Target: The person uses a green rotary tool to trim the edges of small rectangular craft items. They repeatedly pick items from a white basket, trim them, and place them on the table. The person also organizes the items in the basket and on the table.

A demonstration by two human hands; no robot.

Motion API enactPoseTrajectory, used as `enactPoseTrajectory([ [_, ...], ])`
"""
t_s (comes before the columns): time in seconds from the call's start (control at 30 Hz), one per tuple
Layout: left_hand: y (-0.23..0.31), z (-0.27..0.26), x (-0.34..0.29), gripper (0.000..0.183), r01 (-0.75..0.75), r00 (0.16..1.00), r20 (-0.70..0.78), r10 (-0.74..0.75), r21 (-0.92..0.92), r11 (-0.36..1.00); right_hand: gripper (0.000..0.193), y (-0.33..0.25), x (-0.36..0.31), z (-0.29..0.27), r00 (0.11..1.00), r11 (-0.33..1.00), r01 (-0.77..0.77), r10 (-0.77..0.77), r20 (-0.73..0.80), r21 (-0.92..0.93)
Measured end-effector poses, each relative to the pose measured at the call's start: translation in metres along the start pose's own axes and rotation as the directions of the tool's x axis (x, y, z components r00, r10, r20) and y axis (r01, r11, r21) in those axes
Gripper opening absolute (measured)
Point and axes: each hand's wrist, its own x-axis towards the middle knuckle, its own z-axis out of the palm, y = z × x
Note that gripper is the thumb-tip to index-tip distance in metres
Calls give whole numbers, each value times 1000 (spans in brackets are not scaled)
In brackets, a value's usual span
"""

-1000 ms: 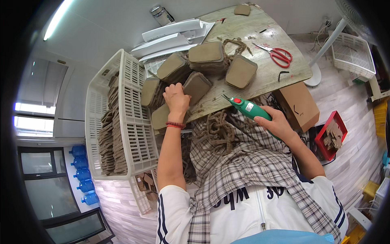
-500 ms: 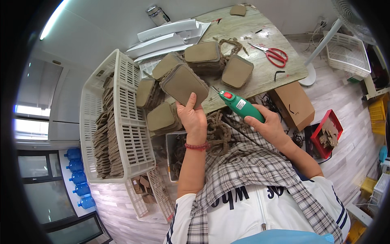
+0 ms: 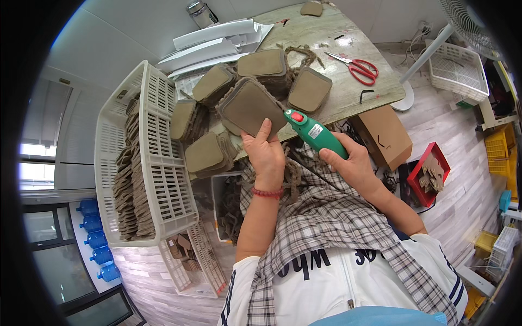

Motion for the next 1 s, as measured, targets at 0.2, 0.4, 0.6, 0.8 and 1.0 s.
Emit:
enactPoseTrajectory([
  [0.2,-5,-3,-15,49,102,995,13,-102,25,995,42,-1,7,-1,999,998,34,-32,-28,46],
  [0.4,-4,-10,-29,46,191,978,70,-196,75,979,42,-4,13,-9,999,998,29,-28,-24,50],
  [0.6,23,-23,-27,45,273,942,144,-302,189,943,42,-8,13,-33,997,1000,1,-2,73,19],
  [0.8,63,-29,-11,47,328,881,187,-435,421,846,46,0,9,-58,981,994,63,-45,189,-92],
  [1.0,77,-38,-5,51,388,822,151,-550,559,733,48,4,6,-63,951,943,223,-155,266,-247],
])
